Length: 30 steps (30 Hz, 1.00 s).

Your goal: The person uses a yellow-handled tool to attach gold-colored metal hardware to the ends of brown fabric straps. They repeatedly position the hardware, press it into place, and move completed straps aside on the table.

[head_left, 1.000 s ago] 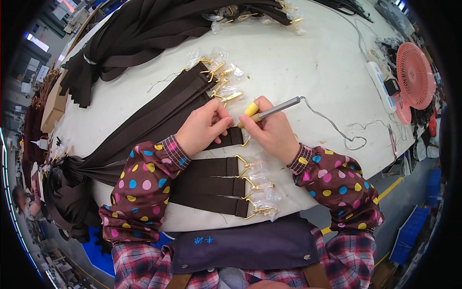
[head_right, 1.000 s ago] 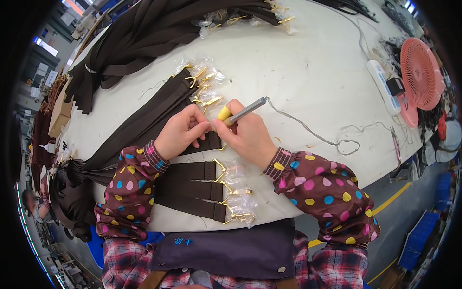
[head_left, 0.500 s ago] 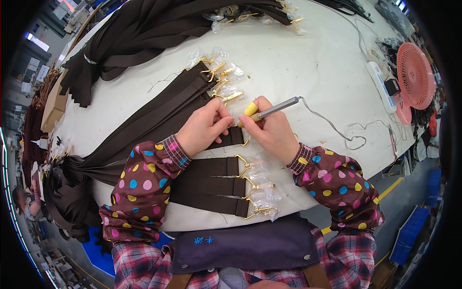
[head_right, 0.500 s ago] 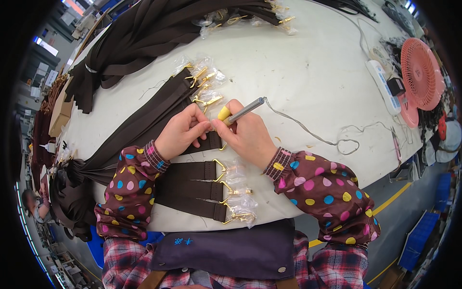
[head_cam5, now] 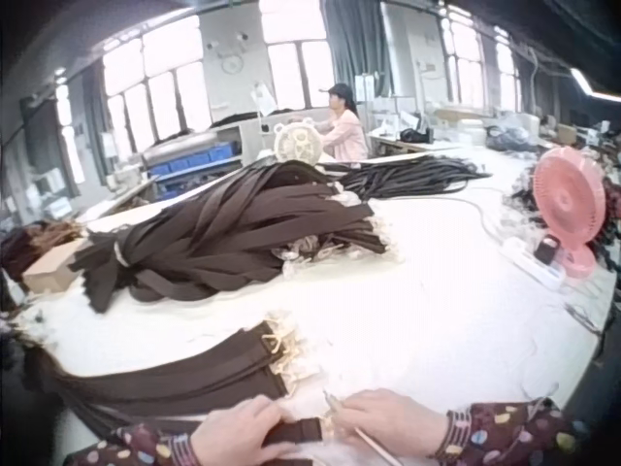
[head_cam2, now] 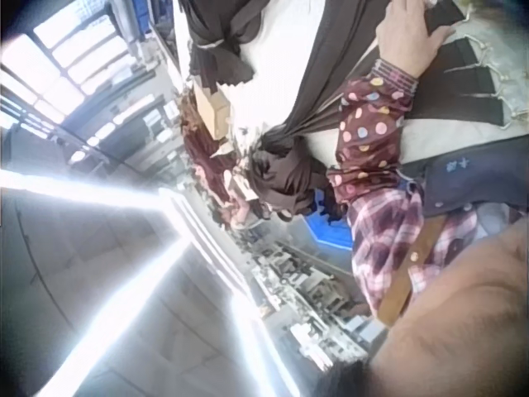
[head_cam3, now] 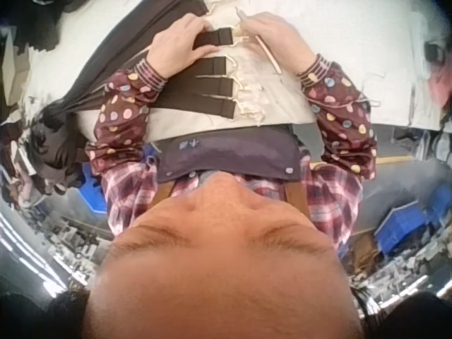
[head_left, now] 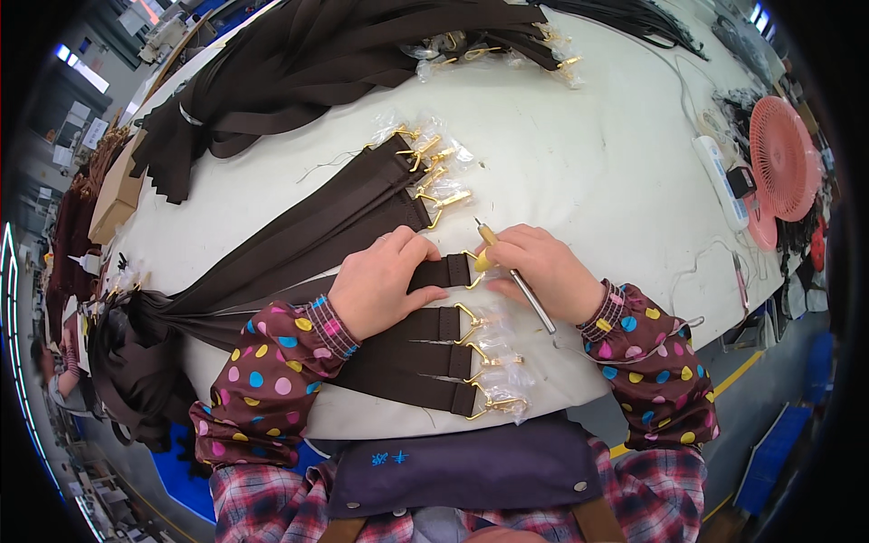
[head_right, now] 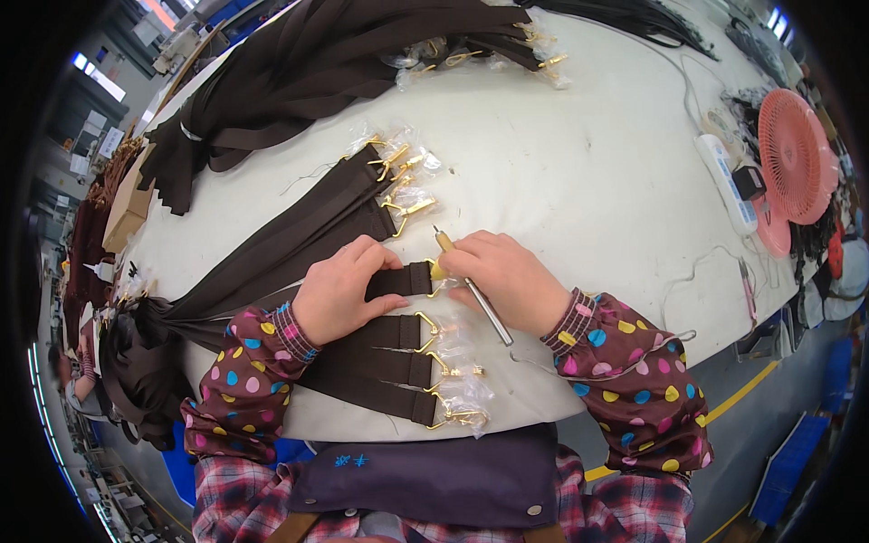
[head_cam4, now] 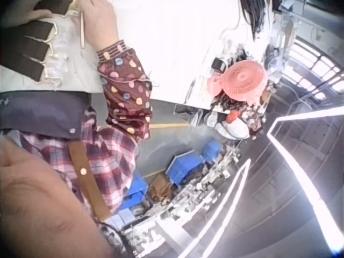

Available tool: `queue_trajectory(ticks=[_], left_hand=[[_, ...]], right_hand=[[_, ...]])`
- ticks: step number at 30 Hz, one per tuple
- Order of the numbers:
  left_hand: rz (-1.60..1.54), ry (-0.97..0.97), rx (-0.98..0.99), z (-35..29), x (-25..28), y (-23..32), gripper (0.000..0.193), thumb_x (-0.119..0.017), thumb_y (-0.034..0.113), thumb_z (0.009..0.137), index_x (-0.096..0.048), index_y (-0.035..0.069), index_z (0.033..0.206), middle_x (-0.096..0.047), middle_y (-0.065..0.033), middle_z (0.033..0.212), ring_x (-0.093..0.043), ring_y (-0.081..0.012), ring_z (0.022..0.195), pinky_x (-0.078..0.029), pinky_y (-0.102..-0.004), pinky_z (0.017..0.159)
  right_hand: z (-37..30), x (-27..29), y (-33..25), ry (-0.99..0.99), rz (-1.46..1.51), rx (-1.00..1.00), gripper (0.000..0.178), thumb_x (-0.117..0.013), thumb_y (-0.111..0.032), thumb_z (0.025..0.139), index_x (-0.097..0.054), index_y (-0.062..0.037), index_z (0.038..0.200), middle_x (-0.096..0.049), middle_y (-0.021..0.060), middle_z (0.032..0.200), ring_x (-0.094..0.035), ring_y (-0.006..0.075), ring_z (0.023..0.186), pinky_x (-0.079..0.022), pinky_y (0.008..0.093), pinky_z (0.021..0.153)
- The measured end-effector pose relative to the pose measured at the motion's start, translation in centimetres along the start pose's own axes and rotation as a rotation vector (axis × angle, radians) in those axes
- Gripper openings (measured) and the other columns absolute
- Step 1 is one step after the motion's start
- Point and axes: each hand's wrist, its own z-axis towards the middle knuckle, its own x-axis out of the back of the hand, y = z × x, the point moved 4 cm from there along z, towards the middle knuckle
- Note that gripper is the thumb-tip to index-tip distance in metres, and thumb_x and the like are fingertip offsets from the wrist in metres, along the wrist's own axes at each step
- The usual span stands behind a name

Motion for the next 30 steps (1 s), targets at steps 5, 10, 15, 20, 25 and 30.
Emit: queue_trajectory(ticks=[5, 10, 15, 20, 25, 30], left_hand=[[-0.126, -0.121, 0.014, -0.5, 0.6, -0.2, 0.030, -0.077, 0.031, 0.079, -0.061, 0.011, 0.095, -0.059, -0.0039, 0.091, -0.062, -0.0209, 0.071, -0.049, -0.0324, 0.061], [-0.167, -0.282, 0.014, -2.0, 2.4, -0.3, 0.029, -0.075, 0.029, 0.082, -0.061, 0.011, 0.100, -0.060, -0.0049, 0.093, -0.062, -0.0193, 0.072, -0.051, -0.0318, 0.063], [0.093, 0.093, 0.121, 0.1, 2.2, -3.9, 0.035, -0.075, 0.027, 0.081, -0.059, 0.011, 0.107, -0.058, -0.0057, 0.104, -0.064, -0.0231, 0.089, -0.053, -0.0334, 0.073], [0.000, -0.022, 0.092, -0.3, -0.2, -3.4, 0.036, -0.072, 0.032, 0.083, -0.056, 0.012, 0.109, -0.055, -0.0061, 0.104, -0.064, -0.0256, 0.088, -0.054, -0.0367, 0.073], [-0.098, 0.034, 0.098, -1.9, -0.4, -2.7, 0.029, -0.070, 0.026, 0.086, -0.058, 0.012, 0.108, -0.055, -0.0053, 0.102, -0.064, -0.0223, 0.086, -0.053, -0.0330, 0.071], [-0.007, 0.122, 0.141, -1.7, 0.5, -2.7, 0.031, -0.070, 0.022, 0.083, -0.057, 0.011, 0.110, -0.053, -0.0056, 0.107, -0.062, -0.0234, 0.088, -0.053, -0.0342, 0.070]], right_hand=[[0.0, 0.9, -0.8, -0.004, 0.107, -0.064, 0.024, -0.072, -0.009, 0.077, -0.056, -0.0060, 0.095, -0.058, 0.0124, 0.085, -0.059, 0.0326, 0.084, -0.048, 0.0390, 0.072], [-2.6, 1.6, -4.4, -0.160, 0.322, -0.038, 0.031, -0.078, -0.019, 0.078, -0.058, -0.0049, 0.098, -0.058, 0.0132, 0.084, -0.058, 0.0334, 0.079, -0.048, 0.0377, 0.070], [-0.3, 2.7, -2.1, 0.039, 0.264, -0.168, 0.023, -0.074, -0.013, 0.082, -0.059, -0.0036, 0.096, -0.061, 0.0123, 0.089, -0.060, 0.0301, 0.080, -0.050, 0.0344, 0.070], [2.9, 1.3, 0.2, 0.110, -0.005, -0.059, 0.027, -0.073, -0.005, 0.079, -0.059, -0.0050, 0.102, -0.064, 0.0103, 0.105, -0.061, 0.0299, 0.096, -0.048, 0.0344, 0.084], [3.8, -1.1, 0.1, 0.076, -0.150, 0.048, 0.032, -0.071, -0.003, 0.076, -0.055, -0.0058, 0.103, -0.060, 0.0100, 0.122, -0.054, 0.0328, 0.117, -0.043, 0.0400, 0.096], [4.6, -1.0, 1.7, 0.170, -0.196, 0.000, 0.033, -0.070, 0.000, 0.076, -0.052, -0.0042, 0.104, -0.061, 0.0115, 0.121, -0.056, 0.0339, 0.112, -0.045, 0.0398, 0.094]])
